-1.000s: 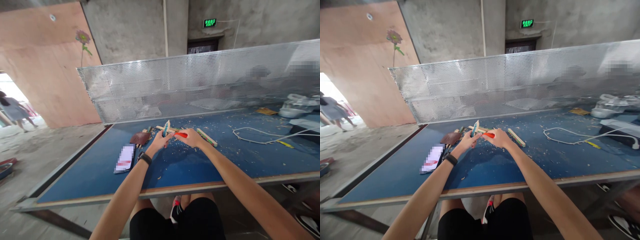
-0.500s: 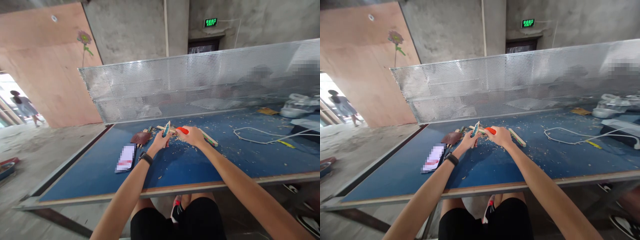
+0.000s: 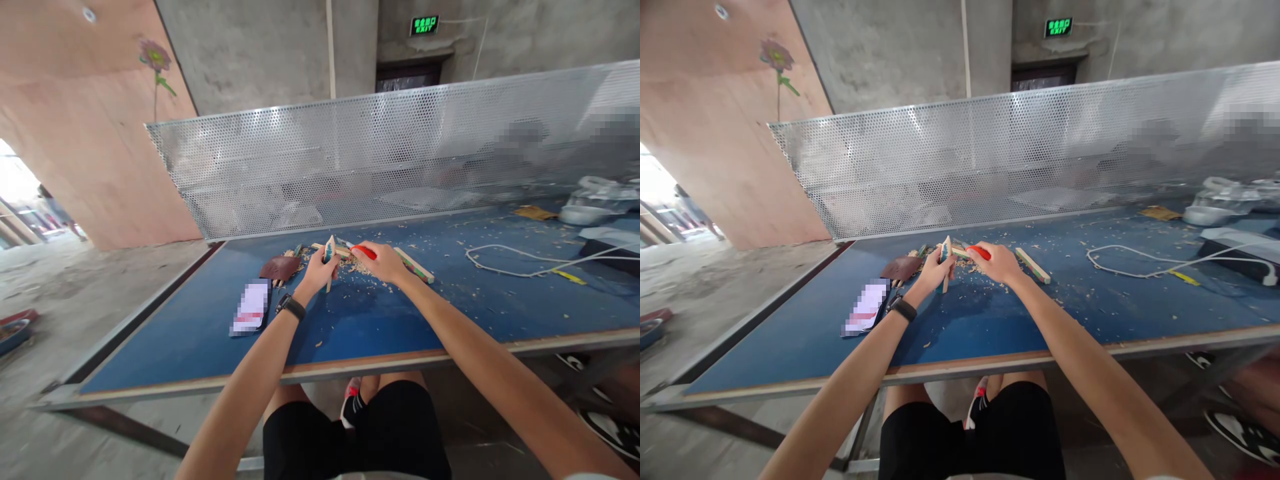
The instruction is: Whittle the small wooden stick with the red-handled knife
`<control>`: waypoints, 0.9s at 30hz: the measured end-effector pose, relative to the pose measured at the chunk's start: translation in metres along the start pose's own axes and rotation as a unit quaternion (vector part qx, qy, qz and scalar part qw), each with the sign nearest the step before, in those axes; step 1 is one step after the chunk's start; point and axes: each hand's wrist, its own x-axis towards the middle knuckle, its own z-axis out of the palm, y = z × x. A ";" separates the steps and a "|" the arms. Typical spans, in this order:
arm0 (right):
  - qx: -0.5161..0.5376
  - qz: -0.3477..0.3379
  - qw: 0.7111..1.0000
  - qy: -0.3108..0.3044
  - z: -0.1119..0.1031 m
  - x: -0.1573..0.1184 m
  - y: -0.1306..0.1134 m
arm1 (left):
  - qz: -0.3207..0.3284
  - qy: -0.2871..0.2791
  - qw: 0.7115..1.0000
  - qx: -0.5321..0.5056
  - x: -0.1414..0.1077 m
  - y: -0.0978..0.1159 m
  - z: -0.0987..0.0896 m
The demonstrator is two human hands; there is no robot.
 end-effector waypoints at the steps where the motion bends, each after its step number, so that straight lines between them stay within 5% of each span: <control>1: 0.004 -0.005 1.000 -0.003 0.000 0.000 -0.001 | -0.001 0.002 1.000 -0.009 -0.001 0.003 0.001; 11: 0.009 -0.026 1.000 -0.004 -0.001 -0.001 -0.004 | 0.033 -0.014 0.999 -0.003 -0.003 0.006 0.000; 27: 0.018 -0.047 0.999 -0.010 -0.002 -0.001 -0.002 | -0.065 0.003 0.993 -0.103 -0.008 0.020 0.000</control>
